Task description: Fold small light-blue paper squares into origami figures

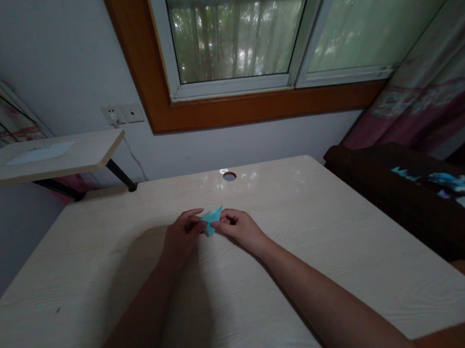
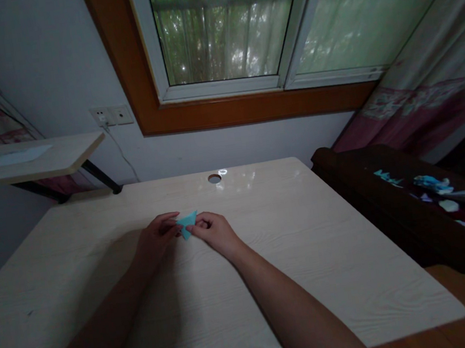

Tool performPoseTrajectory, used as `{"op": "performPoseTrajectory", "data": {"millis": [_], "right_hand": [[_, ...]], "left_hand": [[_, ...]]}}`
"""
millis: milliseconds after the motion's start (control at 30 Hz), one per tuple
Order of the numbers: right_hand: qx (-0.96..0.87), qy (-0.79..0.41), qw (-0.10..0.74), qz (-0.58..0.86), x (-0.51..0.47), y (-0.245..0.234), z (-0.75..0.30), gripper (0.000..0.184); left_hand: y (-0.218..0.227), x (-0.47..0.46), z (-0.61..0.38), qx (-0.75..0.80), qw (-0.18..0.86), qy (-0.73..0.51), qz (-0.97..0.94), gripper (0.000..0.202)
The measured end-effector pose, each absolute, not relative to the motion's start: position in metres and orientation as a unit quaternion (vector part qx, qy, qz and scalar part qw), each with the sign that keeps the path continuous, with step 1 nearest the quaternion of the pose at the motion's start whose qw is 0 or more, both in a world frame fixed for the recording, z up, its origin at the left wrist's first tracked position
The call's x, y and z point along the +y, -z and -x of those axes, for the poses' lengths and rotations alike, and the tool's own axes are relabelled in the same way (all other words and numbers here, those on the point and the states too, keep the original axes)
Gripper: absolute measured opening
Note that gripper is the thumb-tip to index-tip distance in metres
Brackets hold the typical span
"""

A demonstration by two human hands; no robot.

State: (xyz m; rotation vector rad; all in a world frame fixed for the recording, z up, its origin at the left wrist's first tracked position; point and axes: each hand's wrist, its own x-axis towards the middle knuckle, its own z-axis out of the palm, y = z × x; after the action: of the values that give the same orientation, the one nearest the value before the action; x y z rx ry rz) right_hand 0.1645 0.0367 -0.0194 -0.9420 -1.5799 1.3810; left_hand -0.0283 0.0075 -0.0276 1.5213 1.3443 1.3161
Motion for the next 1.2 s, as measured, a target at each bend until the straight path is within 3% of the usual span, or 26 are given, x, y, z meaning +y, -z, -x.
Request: {"op": "performPoseTrajectory", "data": {"millis": [567, 900, 1200], "right_hand": [[-0.643, -0.526, 0.400, 0.388, 0.0358, 0.0162, -0.1658, 0.025], [-0.634, -0.534, 0.404, 0.387, 0.0346, 0.0140, -0.1662, 0.028], [-0.646, -0.530, 0.404, 0.373, 0.0352, 0.0186, -0.1665, 0.024]], "left_hand": [[0.0256, 0.0051, 0.0278, 0.508, 0.351, -0.499, -0.608, 0.041], [0.0196, 0.0050, 0.0281, 0.516, 0.342, -0.488, -0.615, 0.024], [0.0199, 0.0050, 0.0295, 0.533, 0.314, -0.464, -0.634, 0.022]]}}
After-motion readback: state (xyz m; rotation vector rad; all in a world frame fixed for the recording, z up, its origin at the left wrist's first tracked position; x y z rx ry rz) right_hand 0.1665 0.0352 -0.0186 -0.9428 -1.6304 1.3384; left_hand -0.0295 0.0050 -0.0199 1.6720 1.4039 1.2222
